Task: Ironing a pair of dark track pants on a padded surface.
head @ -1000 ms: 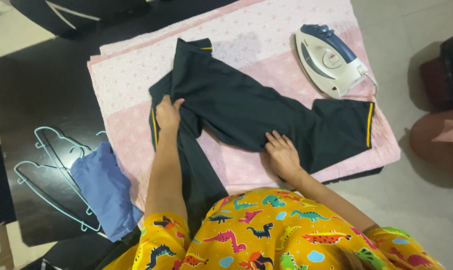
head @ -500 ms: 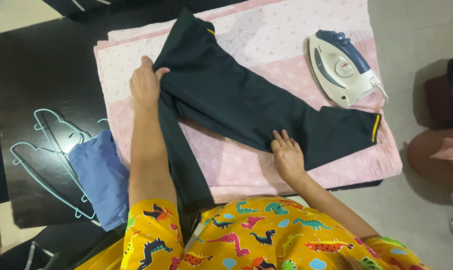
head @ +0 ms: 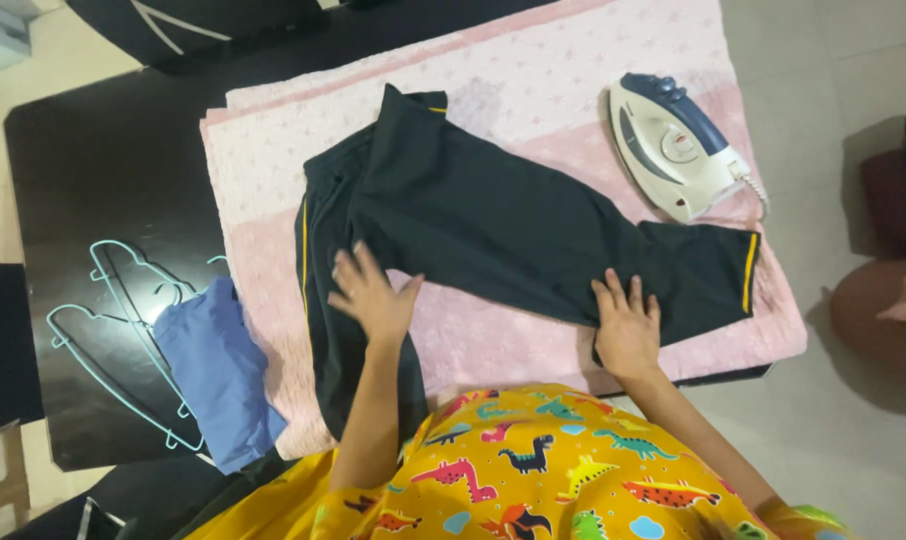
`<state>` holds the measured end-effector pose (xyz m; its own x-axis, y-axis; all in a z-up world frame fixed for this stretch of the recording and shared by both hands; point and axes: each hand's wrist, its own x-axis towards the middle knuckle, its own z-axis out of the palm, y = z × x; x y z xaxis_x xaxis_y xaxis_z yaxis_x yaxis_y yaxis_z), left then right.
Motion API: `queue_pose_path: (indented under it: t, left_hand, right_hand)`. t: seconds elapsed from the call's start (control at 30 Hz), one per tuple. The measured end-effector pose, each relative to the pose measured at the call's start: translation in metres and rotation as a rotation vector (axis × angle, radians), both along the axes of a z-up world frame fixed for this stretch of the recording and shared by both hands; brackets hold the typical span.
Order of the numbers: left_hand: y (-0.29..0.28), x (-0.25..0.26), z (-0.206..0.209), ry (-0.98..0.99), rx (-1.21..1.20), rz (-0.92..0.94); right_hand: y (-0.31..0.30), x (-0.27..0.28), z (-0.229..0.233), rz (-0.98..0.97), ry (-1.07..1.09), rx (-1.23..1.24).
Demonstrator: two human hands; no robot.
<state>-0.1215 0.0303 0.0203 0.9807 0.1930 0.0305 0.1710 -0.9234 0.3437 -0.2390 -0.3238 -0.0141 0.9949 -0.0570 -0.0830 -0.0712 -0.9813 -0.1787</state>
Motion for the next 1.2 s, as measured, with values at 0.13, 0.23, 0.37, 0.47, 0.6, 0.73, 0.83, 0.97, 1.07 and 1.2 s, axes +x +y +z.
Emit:
queue_pose_path:
  t: [0.13, 0.23, 0.37, 0.47, 0.6, 0.73, 0.83, 0.97, 1.07, 1.2]
  left_hand:
    - [0.01, -0.038, 0.008, 0.216, 0.018, 0.168]
    - [0.025, -0.071, -0.001, 0.305, 0.061, 0.248]
    - [0.069, -0.104, -0.034, 0.115, -0.016, 0.351]
    - [0.099, -0.086, -0.035, -0.007, -0.087, 0.317]
    - [0.129, -0.04, -0.022, -0.46, -0.028, 0.029]
    - [0.152, 0.014, -0.027, -0.452, -0.013, 0.09]
    - [0.144, 0.049, -0.013, -0.391, 0.079, 0.177]
    - [0.075, 0.06, 0.028, -0.242, 0.24, -0.101]
    - [0.007, 0.05, 0.032, -0.068, 0.268, -0.432]
    - [-0.06, 0.035, -0.036, 0.02, 0.095, -0.676]
  right_hand:
    - [0.0, 0.001, 0.005, -0.019, 0.071, -0.031]
    - [0.002, 0.002, 0.003, -0.048, 0.065, -0.021]
    - [-0.003, 0.002, 0.002, -0.046, 0.048, -0.01]
    - [-0.012, 0.002, 0.001, -0.026, -0.016, 0.019]
    - [-0.018, -0.004, 0.002, 0.024, -0.017, -0.024]
    - [-0.011, -0.015, -0.019, 0.129, 0.002, -0.134]
    - [0.01, -0.013, -0.003, 0.219, 0.059, -0.196]
    - [0.041, 0.008, 0.086, 0.228, 0.396, -0.184]
    - [0.047, 0.022, 0.102, 0.101, 0.438, -0.086]
    - [0.05, 0.041, 0.045, 0.051, -0.018, 0.117]
